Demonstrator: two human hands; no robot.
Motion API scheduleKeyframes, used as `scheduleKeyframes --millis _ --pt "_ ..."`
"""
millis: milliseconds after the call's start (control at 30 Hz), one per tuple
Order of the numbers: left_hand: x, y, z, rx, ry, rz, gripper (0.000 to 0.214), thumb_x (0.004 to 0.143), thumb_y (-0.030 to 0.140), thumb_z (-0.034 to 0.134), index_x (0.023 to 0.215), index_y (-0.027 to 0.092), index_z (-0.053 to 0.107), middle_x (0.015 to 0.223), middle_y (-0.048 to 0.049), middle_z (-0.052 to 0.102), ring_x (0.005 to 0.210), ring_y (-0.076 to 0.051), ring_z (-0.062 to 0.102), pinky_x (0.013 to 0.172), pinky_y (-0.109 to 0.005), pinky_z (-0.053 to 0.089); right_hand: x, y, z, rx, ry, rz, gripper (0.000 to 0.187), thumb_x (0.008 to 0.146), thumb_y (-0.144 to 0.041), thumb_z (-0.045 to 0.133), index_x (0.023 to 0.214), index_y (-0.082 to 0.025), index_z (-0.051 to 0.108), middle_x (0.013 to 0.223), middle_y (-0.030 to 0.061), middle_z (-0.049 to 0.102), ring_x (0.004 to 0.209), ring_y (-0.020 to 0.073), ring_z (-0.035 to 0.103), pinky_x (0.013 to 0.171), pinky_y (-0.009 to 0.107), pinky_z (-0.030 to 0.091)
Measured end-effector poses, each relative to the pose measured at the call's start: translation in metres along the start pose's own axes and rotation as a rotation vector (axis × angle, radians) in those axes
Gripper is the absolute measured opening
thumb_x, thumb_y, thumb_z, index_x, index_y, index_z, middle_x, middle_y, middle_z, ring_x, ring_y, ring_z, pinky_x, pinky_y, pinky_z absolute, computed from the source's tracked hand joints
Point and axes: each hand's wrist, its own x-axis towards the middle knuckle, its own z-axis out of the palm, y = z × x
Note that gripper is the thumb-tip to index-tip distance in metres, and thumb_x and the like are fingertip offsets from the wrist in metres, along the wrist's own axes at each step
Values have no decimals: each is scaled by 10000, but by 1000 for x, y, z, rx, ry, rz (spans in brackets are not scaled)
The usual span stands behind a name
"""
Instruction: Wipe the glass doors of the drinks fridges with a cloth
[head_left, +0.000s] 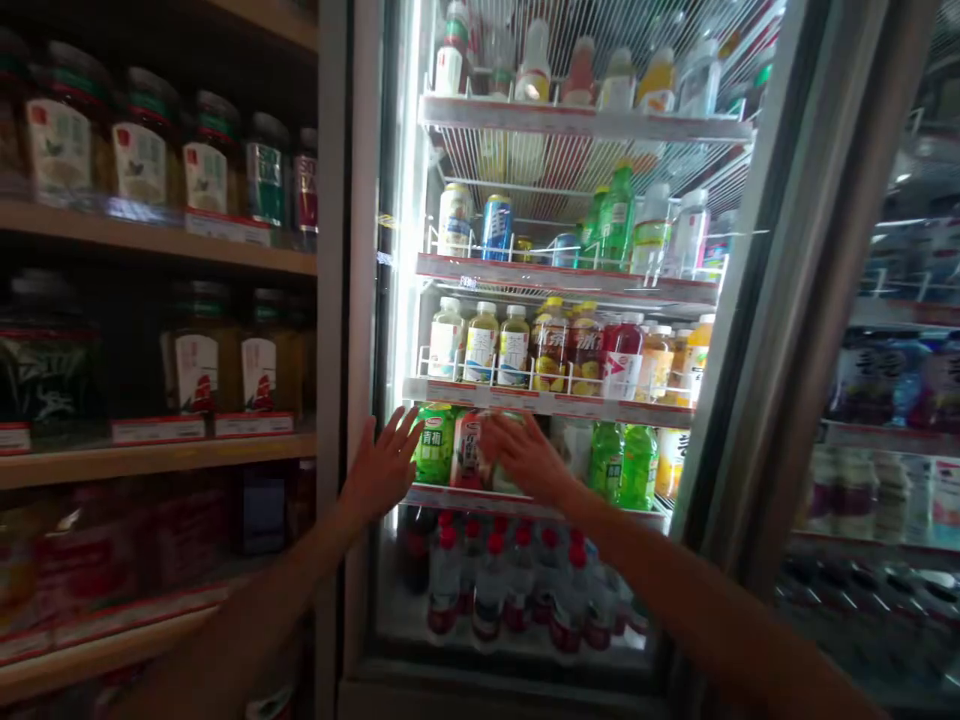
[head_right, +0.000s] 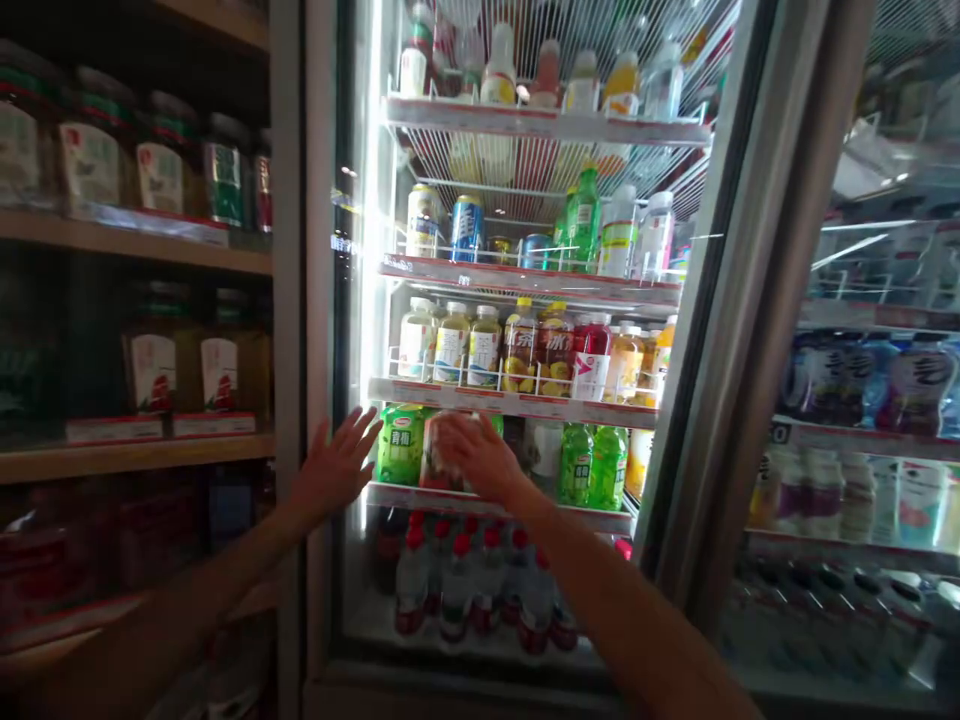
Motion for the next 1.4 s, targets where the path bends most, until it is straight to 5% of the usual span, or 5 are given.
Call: scheduleKeyframes --millis 133,333,533,1100,1400 --pt "-3 -11 -2 4 -11 -31 538 801 183 416 1338 153 429 1442 -120 366 1356 -268 295 1114 -550 141 36 6 2 -51 112 245 473 882 -206 455 1352 -198 398 1471 82 328 1405 243 140 1138 549 72" --pt "-8 -22 -4 -8 -31 -70 548 779 202 424 1324 150 450 1435 -124 375 1346 -274 314 1113 -549 146 33 -17 16 -43 101 -158 354 890 -197 439 1236 -222 513 1417 12 425 1355 181 283 1170 471 82" --pt "-10 -28 0 32 25 -50 559 798 178 398 1357 150 402 1436 -142 369 1349 -284 306 1100 -566 163 61 3 1 -44 104 252 409 891 -212 451 1300 -219 450 1481 76 308 1380 265 226 1125 577 87" --pt "-19 -51 -17 115 15 -69 533 800 173 380 1327 109 430 1428 -163 372 1343 -286 317 1095 -569 179 81 -75 31 130 5 -116 335 930 -213 358 1225 -213 517 1364 -6 489 1313 133 355 1146 405 248" --pt "23 -33 -24 93 24 -45 545 814 190 415 1354 121 393 1458 -146 325 1369 -281 260 1109 -561 155 75 3 4 33 75 122 453 873 -167 451 1321 -233 434 1482 40 312 1401 224 167 1146 553 41"
